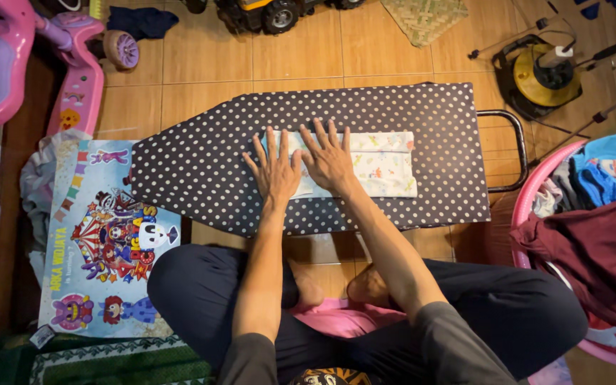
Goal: The person folds three shirts one by one on a small ironing board. They start with a small patterned shirt, then a maroon shirt, and finally a colorful graphic tee, smoothing and folding each into a neat stack.
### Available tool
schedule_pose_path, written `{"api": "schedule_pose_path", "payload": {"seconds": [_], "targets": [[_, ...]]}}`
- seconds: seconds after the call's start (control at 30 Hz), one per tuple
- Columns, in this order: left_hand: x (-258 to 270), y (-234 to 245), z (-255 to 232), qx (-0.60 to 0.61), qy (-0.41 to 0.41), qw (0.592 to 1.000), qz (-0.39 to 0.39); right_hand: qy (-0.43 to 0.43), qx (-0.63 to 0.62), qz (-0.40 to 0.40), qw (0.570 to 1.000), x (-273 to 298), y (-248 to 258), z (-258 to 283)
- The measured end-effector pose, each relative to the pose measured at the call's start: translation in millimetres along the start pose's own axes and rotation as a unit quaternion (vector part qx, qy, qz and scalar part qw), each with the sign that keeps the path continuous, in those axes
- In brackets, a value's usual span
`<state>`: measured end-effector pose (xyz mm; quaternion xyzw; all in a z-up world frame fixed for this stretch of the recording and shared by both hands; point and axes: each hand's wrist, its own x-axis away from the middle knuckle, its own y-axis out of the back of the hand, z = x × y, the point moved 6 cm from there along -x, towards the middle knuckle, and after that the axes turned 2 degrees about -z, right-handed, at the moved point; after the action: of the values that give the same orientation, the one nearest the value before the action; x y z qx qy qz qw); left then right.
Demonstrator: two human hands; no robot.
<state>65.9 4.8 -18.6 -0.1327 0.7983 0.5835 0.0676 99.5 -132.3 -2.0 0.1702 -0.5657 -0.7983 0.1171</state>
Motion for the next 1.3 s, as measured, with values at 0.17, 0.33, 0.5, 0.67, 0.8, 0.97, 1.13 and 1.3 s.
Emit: {"api": "schedule_pose_path", "payload": {"seconds": [0.17,0.33,0.5,0.67,0.8,0.97,1.13,1.3], "targets": [[-1.5,-2.3,-0.7,-0.007,-0.009,1.0,-0.004,-0.047,0.016,0.008,0.999,19.6,19.6,-54.8],[0.8,-2.4,-1.6,-0.006,-0.011,1.0,0.012,-0.124,0.078,0.006,0.989,52.0,46.4,-133.8],[-0.4,3.1,-5.0,-0.005,-0.015,1.0,0.013,-0.197,0.039,-0.043,0.979,82.8,53.4,-192.7],[1.1,10.2,-15.9,-0.014,-0.026,1.0,-0.007,-0.315,0.007,-0.129,0.94,104.3,52.6,-226.3],[4.6,7.5,-41.4,-0.027,-0.054,0.997,-0.049,-0.162,0.033,-0.243,0.956,95.8,49.5,-153.8],[13.1,-3.0,-61.0,0.025,-0.1,0.995,-0.018,-0.035,0.032,-0.097,0.994,84.2,17.7,-34.7],[16.0,-9.2,-51.0,0.025,-0.098,0.995,0.022,-0.063,0.043,-0.029,0.997,78.7,25.3,-55.5],[16.3,-13.5,-50.7,0.018,-0.091,0.995,0.038,-0.124,0.091,-0.013,0.988,89.6,41.5,-113.8]]}}
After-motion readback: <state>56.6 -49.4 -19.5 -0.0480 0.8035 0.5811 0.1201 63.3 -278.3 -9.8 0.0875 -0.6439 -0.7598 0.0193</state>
